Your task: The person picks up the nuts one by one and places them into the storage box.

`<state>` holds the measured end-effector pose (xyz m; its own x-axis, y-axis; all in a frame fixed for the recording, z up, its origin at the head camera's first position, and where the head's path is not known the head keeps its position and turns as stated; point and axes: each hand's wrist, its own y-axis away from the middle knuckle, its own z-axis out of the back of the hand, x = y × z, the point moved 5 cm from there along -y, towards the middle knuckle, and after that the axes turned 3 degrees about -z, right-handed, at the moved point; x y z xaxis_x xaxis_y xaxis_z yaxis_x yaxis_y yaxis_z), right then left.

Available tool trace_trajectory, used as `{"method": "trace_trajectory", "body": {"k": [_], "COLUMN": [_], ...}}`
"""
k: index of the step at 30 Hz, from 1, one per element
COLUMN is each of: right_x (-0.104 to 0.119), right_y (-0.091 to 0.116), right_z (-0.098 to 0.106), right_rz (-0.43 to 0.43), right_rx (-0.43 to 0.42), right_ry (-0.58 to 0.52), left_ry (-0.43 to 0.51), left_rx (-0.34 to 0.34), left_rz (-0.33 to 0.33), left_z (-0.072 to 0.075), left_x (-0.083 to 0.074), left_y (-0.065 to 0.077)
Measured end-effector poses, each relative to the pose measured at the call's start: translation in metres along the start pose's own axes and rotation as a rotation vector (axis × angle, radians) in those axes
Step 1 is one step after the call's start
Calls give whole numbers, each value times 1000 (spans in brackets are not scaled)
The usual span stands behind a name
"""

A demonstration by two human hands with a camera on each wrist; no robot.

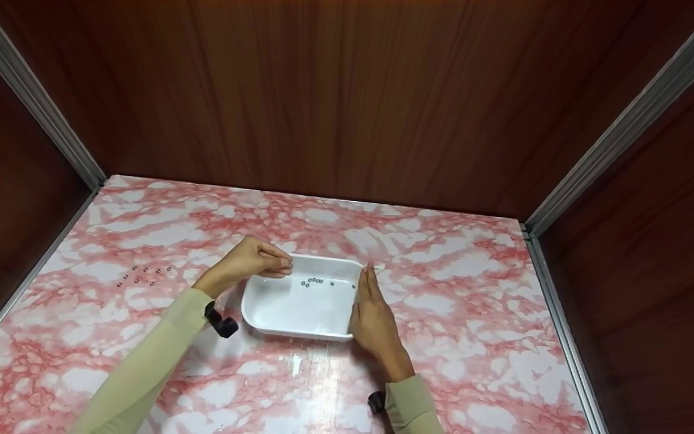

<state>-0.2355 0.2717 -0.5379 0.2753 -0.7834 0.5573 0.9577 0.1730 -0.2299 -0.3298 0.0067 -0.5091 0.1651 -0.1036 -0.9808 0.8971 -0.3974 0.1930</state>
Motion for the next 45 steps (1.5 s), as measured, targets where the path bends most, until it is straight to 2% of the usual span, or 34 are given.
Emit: {"method": "trace_trajectory", "body": {"k": [8,13,19,26,37,45], "right_x": [0,-1,-1,-1,0,0], "right_y": [0,-1,-1,0,-1,-1], "right_z": [-1,-1,-1,-1,-2,0], "right_rz": [-3,-26,-24,-22,-49,-47], "right_rx": [4,24,16,8,26,15], "right_ry": [7,2,12,14,0,5], "left_ry": [-97,-162,-291,-448,-466,-573], "left_rx": [89,108,125,110,58,29], "left_rz": [33,29,6,-51,-82,-173], "left_z": [-14,-21,-27,-33,-36,-32], "left_x": [-1,-2,-1,-1,-4,-11], "left_y": [-13,-22,-28,-31,-32,-32]}}
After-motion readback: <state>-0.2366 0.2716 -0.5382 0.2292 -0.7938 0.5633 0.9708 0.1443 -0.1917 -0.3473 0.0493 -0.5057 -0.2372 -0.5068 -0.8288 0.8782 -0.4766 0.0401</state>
